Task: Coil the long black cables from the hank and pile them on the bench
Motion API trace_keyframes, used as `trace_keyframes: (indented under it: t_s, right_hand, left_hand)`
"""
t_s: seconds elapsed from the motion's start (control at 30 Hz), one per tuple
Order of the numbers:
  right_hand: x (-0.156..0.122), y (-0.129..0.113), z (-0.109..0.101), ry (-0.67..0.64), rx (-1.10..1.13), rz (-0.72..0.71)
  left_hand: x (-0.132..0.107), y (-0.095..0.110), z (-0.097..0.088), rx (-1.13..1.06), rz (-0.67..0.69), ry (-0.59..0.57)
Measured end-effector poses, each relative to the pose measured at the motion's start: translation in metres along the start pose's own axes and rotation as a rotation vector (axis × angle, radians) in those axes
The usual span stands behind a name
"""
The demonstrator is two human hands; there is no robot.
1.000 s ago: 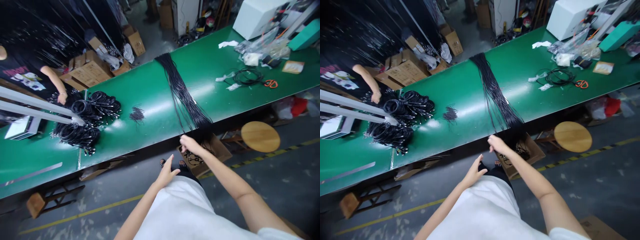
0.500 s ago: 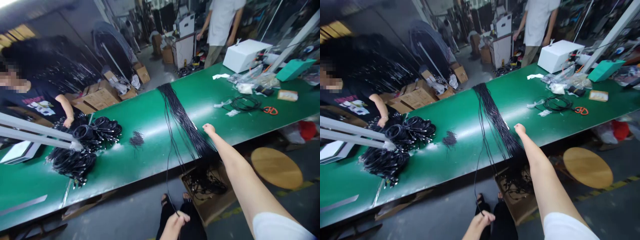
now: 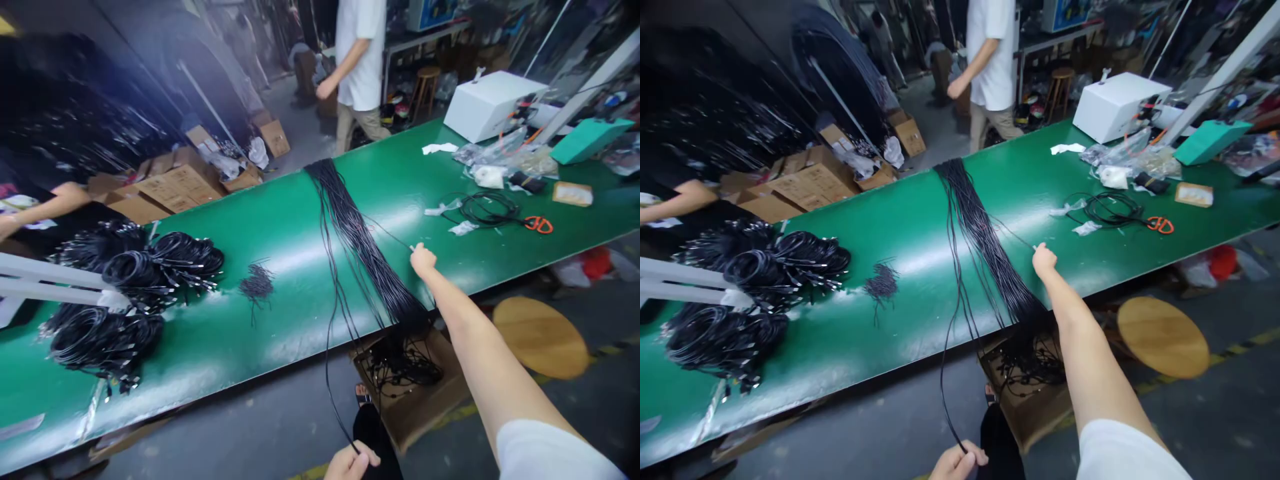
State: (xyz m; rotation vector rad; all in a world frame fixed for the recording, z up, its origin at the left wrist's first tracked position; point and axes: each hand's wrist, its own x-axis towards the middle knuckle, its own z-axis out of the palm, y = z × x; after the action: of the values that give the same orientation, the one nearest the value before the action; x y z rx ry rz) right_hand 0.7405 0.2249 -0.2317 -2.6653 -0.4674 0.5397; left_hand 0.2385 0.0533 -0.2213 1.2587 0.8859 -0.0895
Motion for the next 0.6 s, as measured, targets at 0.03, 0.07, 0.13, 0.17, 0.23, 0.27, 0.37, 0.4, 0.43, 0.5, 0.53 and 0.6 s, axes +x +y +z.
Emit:
trace_keyframes:
  t_s: [0.03,0.07,0.13,0.17,0.23,0.27,0.37,0.4,0.43,0.5,0.53,0.6]
  right_hand:
    - [0.002,0.007,-0.009,0.055,0.016,0.014]
    - [0.004,0.012,-0.017,0.104,0.034,0.023]
    - [0.001,0.016,-0.029,0.17,0.075,-0.005]
    - [-0.005,0.014,-0.032,0.187,0.095,-0.051]
    - [-0.034,0.009,-0.031,0.176,0.135,-0.22]
    - [-0.059,0.006,-0.027,0.142,0.154,-0.342]
    - [-0.163,0.008,-0.005,-0.083,0.191,-0.794]
    - [-0.202,0.012,0.002,-0.177,0.194,-0.935]
    - [-0.238,0.019,0.007,-0.258,0.199,-1.055]
    - [-0.295,0.032,0.005,-0.468,0.242,-1.381]
    - [-0.312,0.037,-0.004,-0.525,0.27,-1.473]
    - [-0.328,0.041,-0.037,-0.501,0.334,-1.487]
  left_hand:
    - [0.0,-0.01,0.001,0.026,0.014,0.018]
    - [-0.003,-0.016,0.003,0.034,0.012,0.028]
    - [-0.009,-0.017,0.004,0.023,0.014,0.051]
    - [-0.011,-0.013,0.004,0.007,0.019,0.06]
    - [-0.012,0.0,0.005,-0.036,0.034,0.058]
    - [-0.011,0.008,0.006,-0.057,0.044,0.053]
    - [-0.012,0.043,0.014,-0.075,0.098,0.016]
    - [-0.015,0.057,0.018,-0.054,0.129,-0.018]
    - [-0.02,0.072,0.022,-0.03,0.165,-0.067]
    - [-0.032,0.103,0.031,-0.001,0.238,-0.189]
    - [-0.038,0.117,0.036,-0.002,0.266,-0.259]
    - [-0.042,0.136,0.042,-0.029,0.308,-0.356]
